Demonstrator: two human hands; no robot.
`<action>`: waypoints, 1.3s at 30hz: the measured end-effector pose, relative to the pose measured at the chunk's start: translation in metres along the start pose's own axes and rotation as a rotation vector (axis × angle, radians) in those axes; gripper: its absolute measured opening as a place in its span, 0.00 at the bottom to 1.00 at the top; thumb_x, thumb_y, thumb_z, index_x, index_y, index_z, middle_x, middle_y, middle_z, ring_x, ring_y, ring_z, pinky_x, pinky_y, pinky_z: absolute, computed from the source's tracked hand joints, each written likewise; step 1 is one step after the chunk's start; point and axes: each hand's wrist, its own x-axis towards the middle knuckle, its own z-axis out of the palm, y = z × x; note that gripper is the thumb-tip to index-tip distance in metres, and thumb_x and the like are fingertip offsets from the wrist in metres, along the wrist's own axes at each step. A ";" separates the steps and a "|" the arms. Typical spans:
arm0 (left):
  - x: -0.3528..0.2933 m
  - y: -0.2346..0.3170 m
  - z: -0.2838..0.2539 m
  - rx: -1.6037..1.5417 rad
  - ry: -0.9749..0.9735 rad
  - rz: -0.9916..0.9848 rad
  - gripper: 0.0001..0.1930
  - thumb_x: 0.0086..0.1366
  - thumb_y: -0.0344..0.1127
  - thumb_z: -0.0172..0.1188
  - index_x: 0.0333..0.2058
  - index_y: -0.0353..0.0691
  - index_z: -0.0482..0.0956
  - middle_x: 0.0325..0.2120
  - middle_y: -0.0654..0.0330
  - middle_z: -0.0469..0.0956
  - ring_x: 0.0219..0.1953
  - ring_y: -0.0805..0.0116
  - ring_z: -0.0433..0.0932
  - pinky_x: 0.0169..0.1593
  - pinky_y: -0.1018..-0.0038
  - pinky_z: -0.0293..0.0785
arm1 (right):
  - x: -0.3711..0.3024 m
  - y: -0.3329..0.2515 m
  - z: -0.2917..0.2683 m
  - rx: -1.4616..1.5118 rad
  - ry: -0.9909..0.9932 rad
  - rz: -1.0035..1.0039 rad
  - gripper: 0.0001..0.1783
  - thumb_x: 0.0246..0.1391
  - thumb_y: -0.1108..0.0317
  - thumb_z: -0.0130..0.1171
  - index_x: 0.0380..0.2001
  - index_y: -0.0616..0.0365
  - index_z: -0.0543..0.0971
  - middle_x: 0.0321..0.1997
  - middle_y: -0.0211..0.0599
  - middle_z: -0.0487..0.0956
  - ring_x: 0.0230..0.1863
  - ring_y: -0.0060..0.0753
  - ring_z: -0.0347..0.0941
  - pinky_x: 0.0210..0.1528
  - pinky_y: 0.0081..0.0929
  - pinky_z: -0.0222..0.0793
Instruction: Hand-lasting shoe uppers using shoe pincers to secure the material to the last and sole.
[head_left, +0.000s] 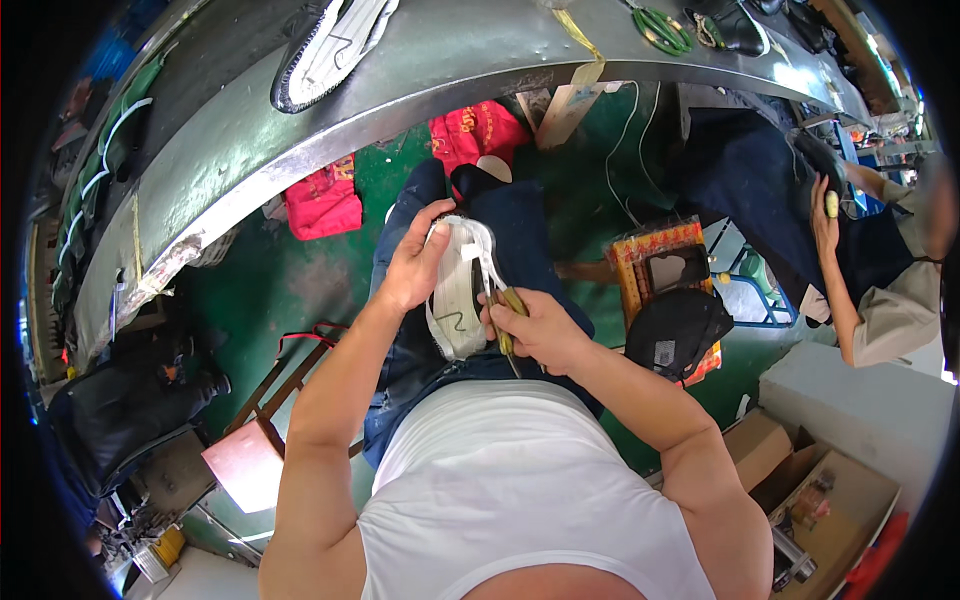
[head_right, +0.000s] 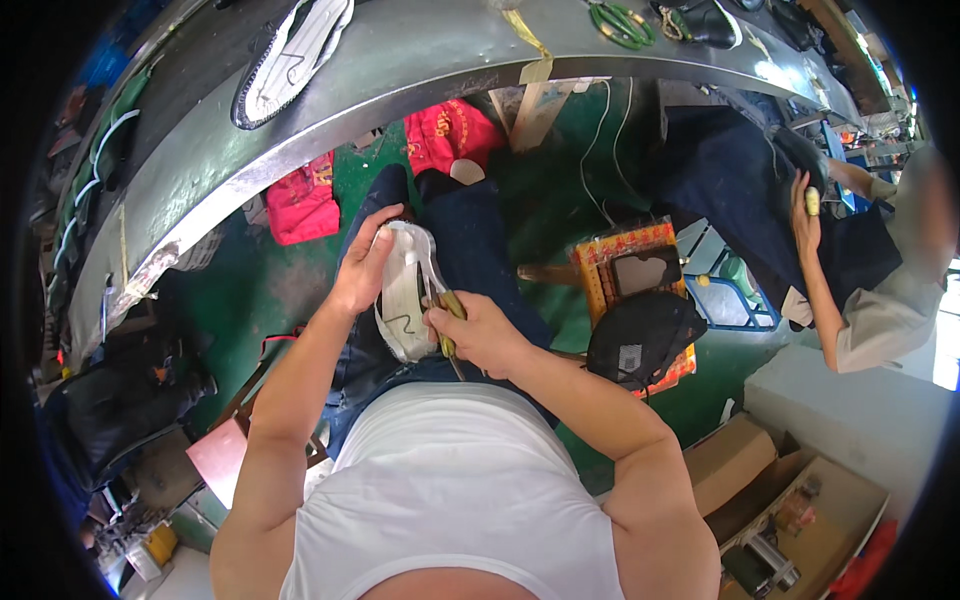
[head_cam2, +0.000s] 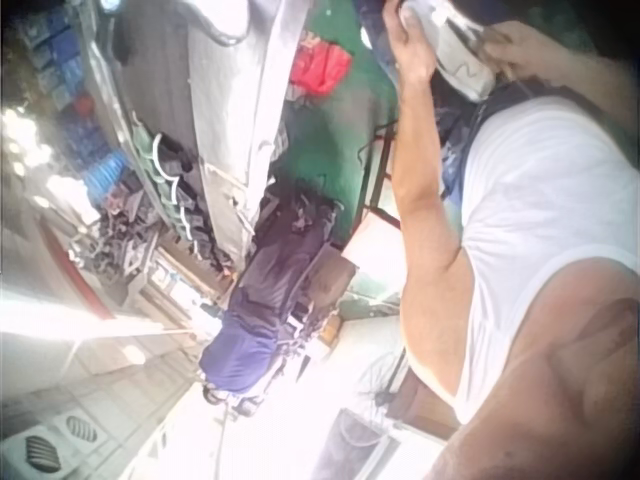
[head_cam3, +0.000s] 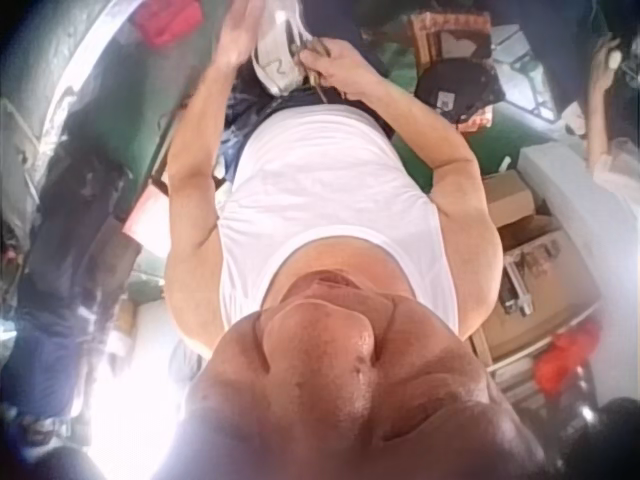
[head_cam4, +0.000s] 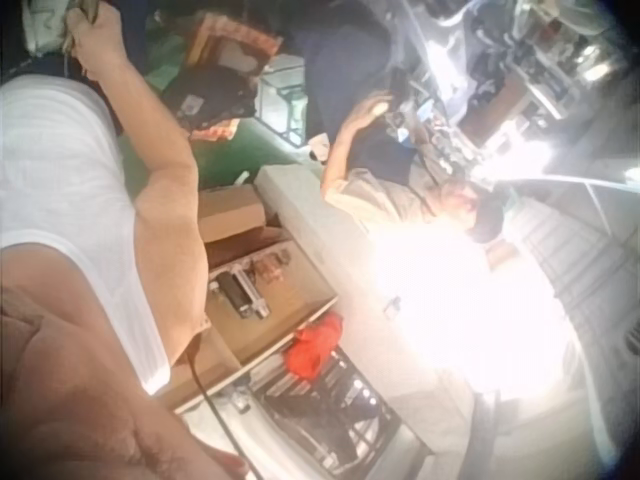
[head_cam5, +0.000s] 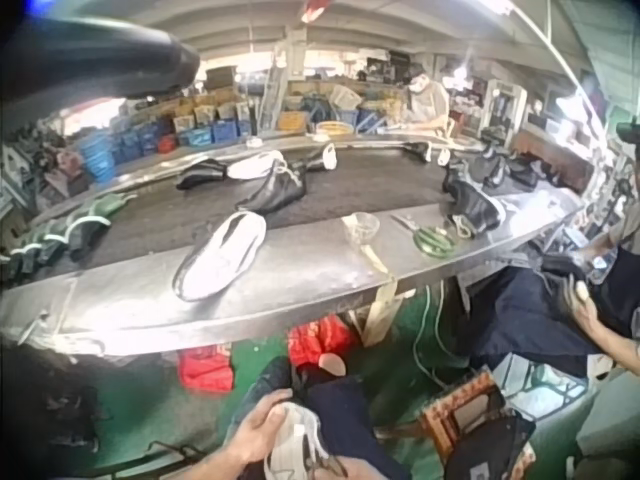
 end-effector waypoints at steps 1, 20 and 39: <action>-0.004 -0.002 0.000 0.002 0.003 0.000 0.18 0.75 0.40 0.48 0.59 0.43 0.68 0.50 0.61 0.74 0.52 0.71 0.71 0.58 0.73 0.66 | -0.001 -0.003 0.004 -0.042 0.068 -0.073 0.15 0.67 0.65 0.50 0.50 0.62 0.74 0.33 0.34 0.76 0.23 0.16 0.62 0.23 0.16 0.57; -0.063 0.019 -0.007 0.482 0.139 0.364 0.34 0.76 0.48 0.41 0.72 0.38 0.41 0.66 0.48 0.57 0.65 0.60 0.59 0.67 0.67 0.52 | -0.017 -0.007 0.009 -0.054 -0.267 -0.046 0.14 0.65 0.66 0.52 0.49 0.64 0.75 0.37 0.35 0.78 0.31 0.17 0.68 0.30 0.19 0.65; -0.036 -0.002 -0.015 0.418 0.053 0.156 0.26 0.75 0.48 0.45 0.64 0.39 0.62 0.65 0.47 0.61 0.68 0.53 0.59 0.69 0.67 0.53 | -0.009 -0.019 0.011 -0.135 -0.060 0.031 0.12 0.64 0.70 0.51 0.46 0.65 0.75 0.41 0.37 0.78 0.42 0.29 0.78 0.42 0.27 0.75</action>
